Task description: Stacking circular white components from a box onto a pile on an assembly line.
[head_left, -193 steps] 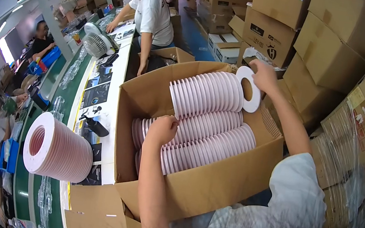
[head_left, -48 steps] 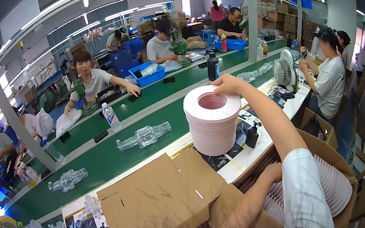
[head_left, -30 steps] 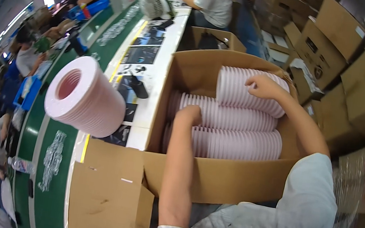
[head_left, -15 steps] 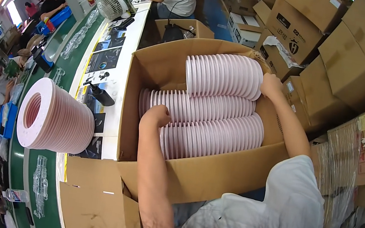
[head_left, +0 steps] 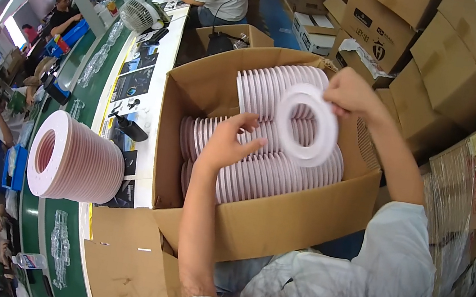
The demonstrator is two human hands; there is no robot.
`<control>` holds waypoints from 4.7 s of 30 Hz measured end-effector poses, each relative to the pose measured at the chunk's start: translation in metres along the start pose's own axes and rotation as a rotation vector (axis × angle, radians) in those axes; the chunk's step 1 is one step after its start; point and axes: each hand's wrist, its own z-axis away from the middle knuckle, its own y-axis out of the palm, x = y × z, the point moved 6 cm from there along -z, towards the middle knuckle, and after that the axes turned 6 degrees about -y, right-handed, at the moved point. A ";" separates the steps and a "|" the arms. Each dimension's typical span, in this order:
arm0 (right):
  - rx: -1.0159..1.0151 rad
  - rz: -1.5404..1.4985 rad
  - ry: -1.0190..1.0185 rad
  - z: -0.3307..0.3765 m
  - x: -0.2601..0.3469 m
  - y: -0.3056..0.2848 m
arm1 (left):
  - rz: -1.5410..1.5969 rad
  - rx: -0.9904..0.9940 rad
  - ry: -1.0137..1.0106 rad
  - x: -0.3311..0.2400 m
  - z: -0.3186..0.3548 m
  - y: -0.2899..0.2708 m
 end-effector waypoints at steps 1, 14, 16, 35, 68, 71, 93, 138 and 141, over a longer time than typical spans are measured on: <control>-0.025 -0.134 -0.002 -0.006 0.004 0.017 | 0.069 0.029 0.085 -0.006 0.002 0.007; 0.081 -0.762 0.331 -0.065 -0.062 0.170 | 0.425 -0.156 -0.489 0.064 0.008 -0.010; 0.020 -0.491 0.044 -0.077 -0.070 0.162 | 0.527 -0.207 -0.570 0.066 0.005 -0.019; 0.250 -1.571 -0.111 -0.055 -0.010 0.218 | 1.001 -0.538 -0.094 0.062 -0.002 -0.023; 0.572 0.480 -0.885 0.017 -0.081 0.208 | 1.041 -0.926 -0.184 0.078 0.021 -0.084; 0.675 0.386 -0.927 0.000 -0.057 0.207 | 0.819 -0.807 -0.151 0.087 0.023 -0.084; -0.279 0.780 -0.996 -0.125 0.193 0.103 | 0.889 -1.082 -0.294 0.120 0.020 -0.069; 0.286 0.691 -1.092 -0.099 0.474 0.350 | 0.187 -0.643 -0.351 0.147 -0.013 -0.038; 0.312 0.765 -1.109 -0.099 0.473 0.348 | 0.111 -0.731 -0.202 0.135 -0.006 -0.040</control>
